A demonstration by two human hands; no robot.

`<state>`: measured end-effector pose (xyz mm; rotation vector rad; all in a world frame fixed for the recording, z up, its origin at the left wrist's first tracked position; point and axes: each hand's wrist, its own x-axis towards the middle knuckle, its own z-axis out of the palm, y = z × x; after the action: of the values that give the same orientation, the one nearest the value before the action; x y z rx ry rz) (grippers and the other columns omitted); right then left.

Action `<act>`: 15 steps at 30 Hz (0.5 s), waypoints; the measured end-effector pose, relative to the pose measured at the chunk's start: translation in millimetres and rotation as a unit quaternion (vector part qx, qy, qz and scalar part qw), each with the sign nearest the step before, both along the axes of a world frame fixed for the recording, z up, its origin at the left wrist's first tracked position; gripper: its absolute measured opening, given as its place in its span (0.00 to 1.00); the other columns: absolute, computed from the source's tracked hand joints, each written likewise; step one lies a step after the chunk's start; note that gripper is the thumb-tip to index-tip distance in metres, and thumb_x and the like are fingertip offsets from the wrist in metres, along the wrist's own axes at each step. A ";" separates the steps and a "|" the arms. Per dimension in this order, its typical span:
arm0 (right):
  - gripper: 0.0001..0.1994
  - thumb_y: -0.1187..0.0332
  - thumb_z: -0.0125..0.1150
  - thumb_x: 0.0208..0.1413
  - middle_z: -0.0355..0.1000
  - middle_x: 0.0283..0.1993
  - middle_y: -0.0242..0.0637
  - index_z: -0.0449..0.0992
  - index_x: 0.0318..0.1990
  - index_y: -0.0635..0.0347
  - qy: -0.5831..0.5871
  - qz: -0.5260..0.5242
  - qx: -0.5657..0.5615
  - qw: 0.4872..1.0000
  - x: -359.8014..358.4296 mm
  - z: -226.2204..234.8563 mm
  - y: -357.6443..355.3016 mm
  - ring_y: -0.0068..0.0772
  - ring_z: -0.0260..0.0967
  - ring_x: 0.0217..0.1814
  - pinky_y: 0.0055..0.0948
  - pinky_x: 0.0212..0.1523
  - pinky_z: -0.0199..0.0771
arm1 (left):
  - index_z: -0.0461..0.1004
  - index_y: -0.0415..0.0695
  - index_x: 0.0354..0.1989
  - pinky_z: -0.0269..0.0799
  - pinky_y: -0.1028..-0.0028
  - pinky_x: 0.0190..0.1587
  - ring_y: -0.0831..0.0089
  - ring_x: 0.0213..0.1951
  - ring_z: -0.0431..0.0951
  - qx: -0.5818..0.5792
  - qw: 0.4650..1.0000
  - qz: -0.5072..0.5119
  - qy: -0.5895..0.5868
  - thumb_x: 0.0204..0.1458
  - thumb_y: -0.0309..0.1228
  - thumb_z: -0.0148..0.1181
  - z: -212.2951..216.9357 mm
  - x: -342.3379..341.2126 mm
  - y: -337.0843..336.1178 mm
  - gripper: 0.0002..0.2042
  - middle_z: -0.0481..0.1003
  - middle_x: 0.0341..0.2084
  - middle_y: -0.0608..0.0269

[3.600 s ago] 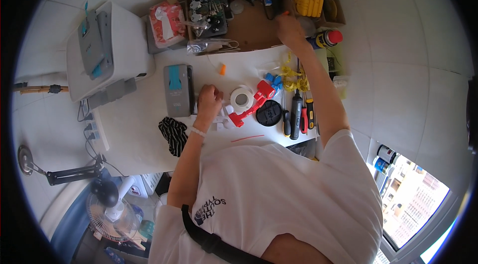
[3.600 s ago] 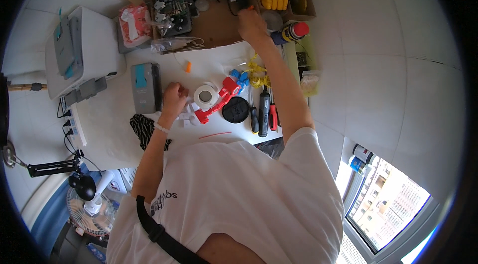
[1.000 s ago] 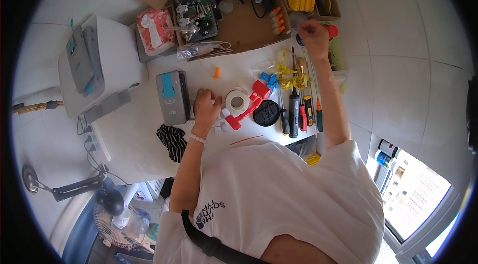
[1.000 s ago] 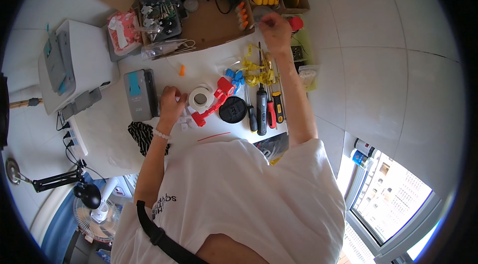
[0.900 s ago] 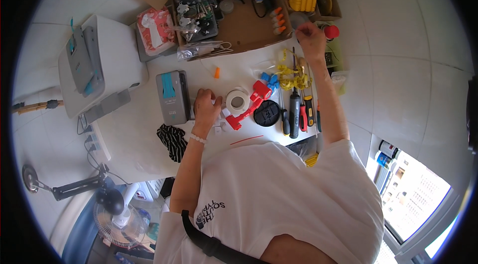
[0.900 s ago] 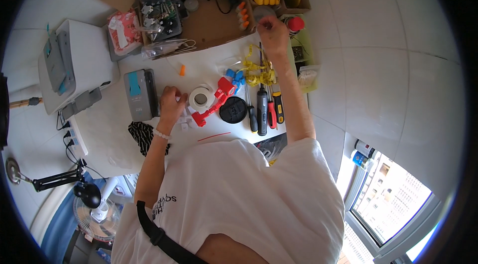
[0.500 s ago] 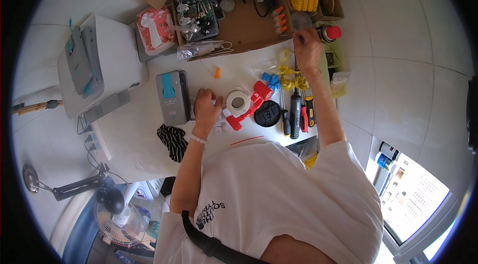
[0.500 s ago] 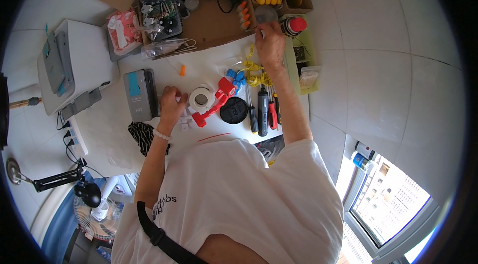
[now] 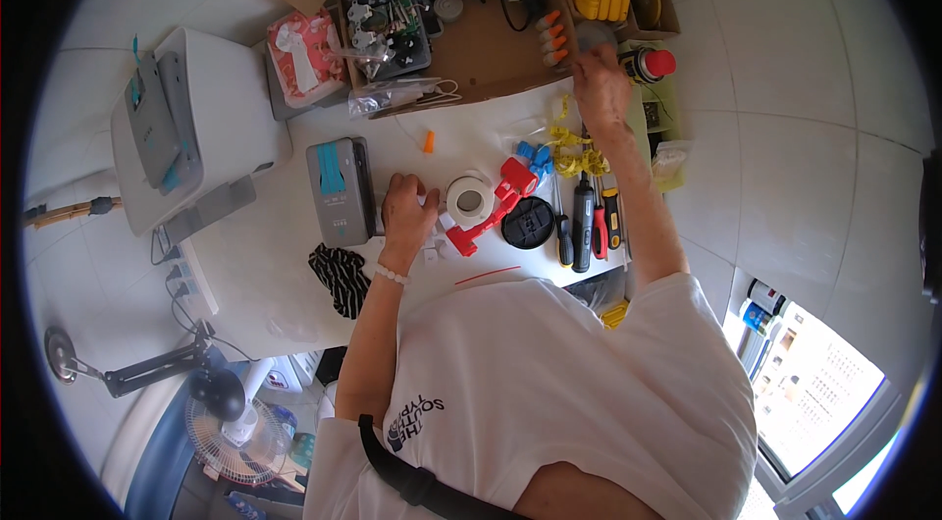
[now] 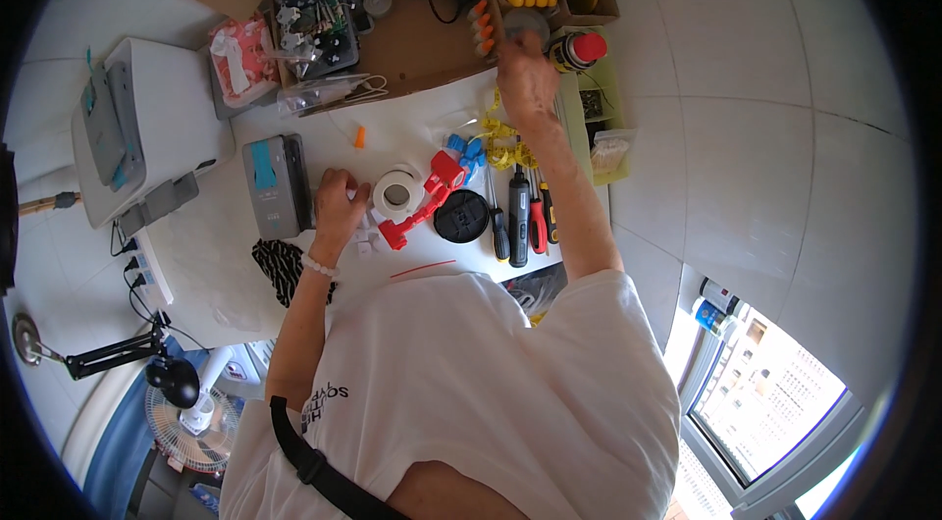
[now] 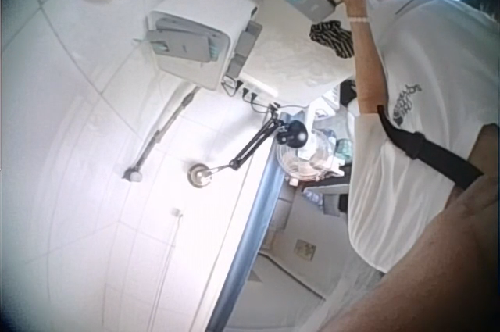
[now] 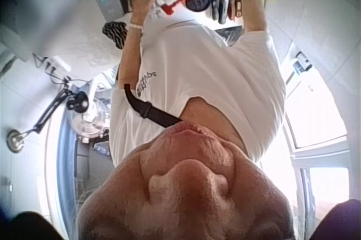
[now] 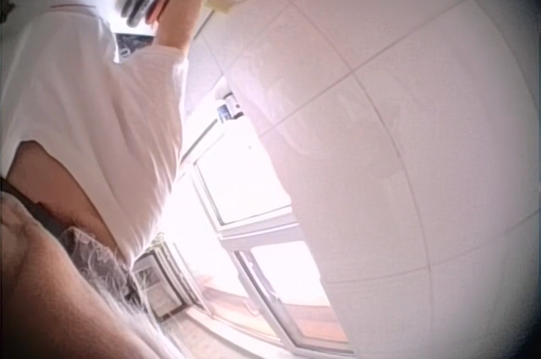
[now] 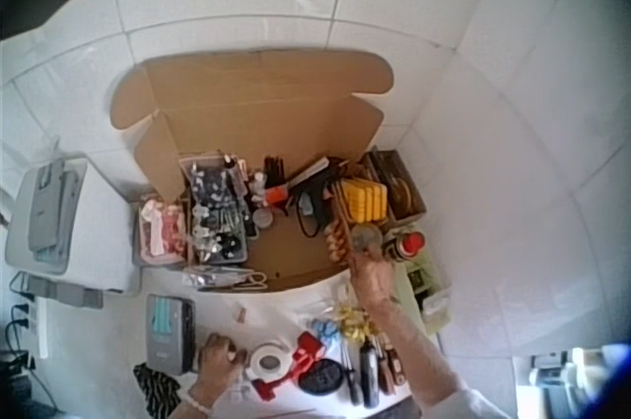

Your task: The person assembles small electronic parts by hand, picking components from a box and connecting a wire with a terminal to an orange connector housing.

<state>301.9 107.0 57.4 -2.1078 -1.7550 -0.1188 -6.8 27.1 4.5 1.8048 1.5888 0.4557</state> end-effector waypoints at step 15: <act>0.02 0.72 0.61 0.45 0.68 0.35 0.34 0.76 0.28 0.56 0.026 0.008 0.011 1.000 -0.7 -5.1 4.1 0.45 0.70 0.32 0.39 0.30 0.71 | 0.68 0.36 0.21 0.66 0.64 0.30 0.56 0.26 0.70 -0.002 1.000 0.004 0.004 0.39 0.28 0.61 -2.3 -0.3 -0.3 0.09 0.67 0.23 0.51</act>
<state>301.1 111.1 52.4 -2.0627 -1.7336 -0.0776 -7.2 26.9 2.2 1.8000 1.6027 0.4501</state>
